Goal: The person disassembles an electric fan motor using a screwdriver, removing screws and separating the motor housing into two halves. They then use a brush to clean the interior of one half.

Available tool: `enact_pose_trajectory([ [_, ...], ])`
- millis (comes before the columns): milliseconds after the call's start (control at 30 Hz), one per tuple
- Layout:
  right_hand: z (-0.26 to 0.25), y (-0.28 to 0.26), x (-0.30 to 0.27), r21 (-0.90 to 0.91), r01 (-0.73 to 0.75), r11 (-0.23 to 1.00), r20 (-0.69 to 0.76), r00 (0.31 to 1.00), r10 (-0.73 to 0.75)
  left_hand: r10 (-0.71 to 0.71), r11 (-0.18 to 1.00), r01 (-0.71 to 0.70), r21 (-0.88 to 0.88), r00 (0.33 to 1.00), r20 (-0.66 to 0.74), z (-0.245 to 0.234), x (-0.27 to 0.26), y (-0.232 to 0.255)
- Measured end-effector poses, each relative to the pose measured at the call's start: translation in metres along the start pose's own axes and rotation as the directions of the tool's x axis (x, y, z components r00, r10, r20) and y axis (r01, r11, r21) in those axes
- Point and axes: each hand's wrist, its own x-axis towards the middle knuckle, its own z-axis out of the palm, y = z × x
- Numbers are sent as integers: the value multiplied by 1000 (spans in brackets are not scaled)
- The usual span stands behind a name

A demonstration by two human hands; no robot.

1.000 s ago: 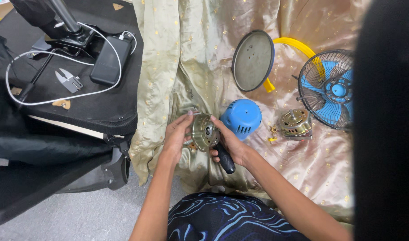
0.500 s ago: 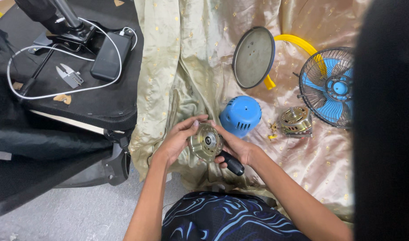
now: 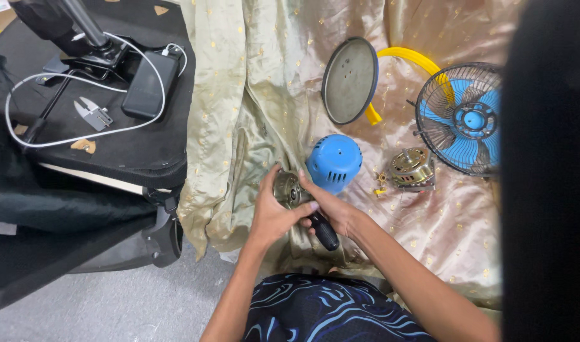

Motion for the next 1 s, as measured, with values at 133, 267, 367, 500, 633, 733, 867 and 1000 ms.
enact_pose_trajectory([
  [133, -4, -7, -14, -93, 76, 993, -195, 976, -93, -126, 992, 126, 2, 992, 4, -11, 21, 8],
  [267, -16, -5, -36, -327, 171, 930, -208, 946, -247, -143, 864, 241, 442, 959, -243, -14, 46, 11],
  [367, -38, 4, -56, -354, 218, 909, -198, 933, -301, -197, 781, 309, 543, 947, -255, -6, 53, 14],
  [500, -78, 17, -96, -343, 308, 887, -347, 836, -424, -138, 690, 245, 681, 968, -209, 8, 55, 30],
  [633, -129, 22, -124, -312, 400, 862, -697, 520, -494, 303, 820, -93, 564, 907, -291, 49, 47, 56],
  [733, -174, 15, -132, -179, 561, 808, -762, 440, -474, 509, 826, -444, 346, 853, -120, 108, 40, 78],
  [867, -219, 11, -124, -212, 454, 865, -806, 420, -418, 288, 905, -331, 267, 939, 189, 205, 46, 90],
  [1000, -241, 16, -109, -240, 383, 892, -704, 565, -431, -78, 930, 44, 364, 994, 78, 267, 57, 71],
])
